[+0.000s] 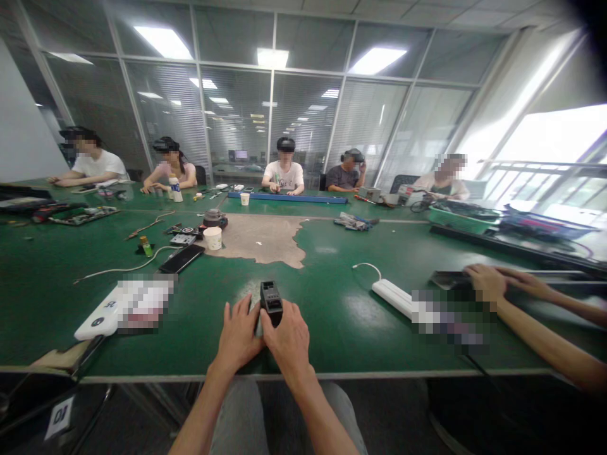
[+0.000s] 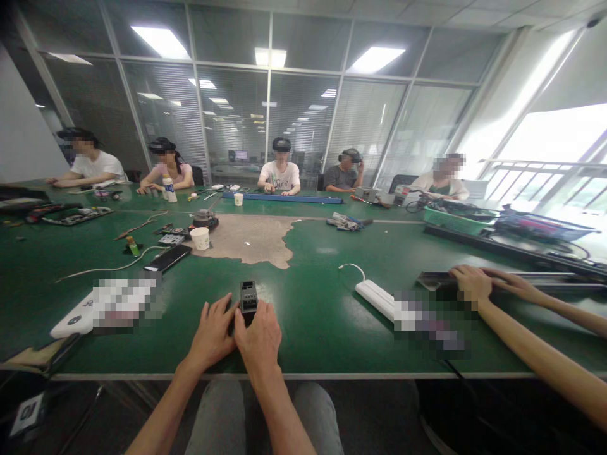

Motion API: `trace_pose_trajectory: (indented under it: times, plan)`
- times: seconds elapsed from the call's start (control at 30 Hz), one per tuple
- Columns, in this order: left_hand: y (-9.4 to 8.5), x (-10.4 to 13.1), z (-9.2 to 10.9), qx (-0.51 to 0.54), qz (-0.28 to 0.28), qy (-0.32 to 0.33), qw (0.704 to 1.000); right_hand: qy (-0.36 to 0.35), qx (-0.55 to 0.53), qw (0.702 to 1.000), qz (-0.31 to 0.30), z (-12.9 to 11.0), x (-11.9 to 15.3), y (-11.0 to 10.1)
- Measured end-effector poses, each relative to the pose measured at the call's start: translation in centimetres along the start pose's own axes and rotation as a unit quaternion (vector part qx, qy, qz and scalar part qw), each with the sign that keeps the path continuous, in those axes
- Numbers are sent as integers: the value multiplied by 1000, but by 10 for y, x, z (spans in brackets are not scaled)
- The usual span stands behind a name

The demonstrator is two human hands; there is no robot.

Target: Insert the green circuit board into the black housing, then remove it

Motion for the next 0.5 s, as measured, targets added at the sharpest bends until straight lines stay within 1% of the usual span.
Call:
trace_pose_trajectory:
  times: [0.17, 0.27, 0.37, 0.5]
  plan:
    - [1, 0, 1, -4, -4, -2, 1000, -15, -28, 999, 30, -10, -9, -21]
    - [2, -1, 0, -2, -4, -2, 1000, -21, -35, 998, 47, -12, -16, -34]
    - [3, -1, 1, 0, -6, 2, 1000, -25, -33, 997, 63, -8, -22, -45]
    - [3, -2, 0, 2, -8, -2, 1000, -11, -13, 997, 74, 8, -28, -55]
Point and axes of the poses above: each hand's wrist, its own x-axis away from the middle knuckle, its own y-axis out of the palm, z = x × y, the point moved 10 cm from there along -x, towards the middle knuckle, and after that the axes turned 4 degrees about -x, right-handed, at the moved point
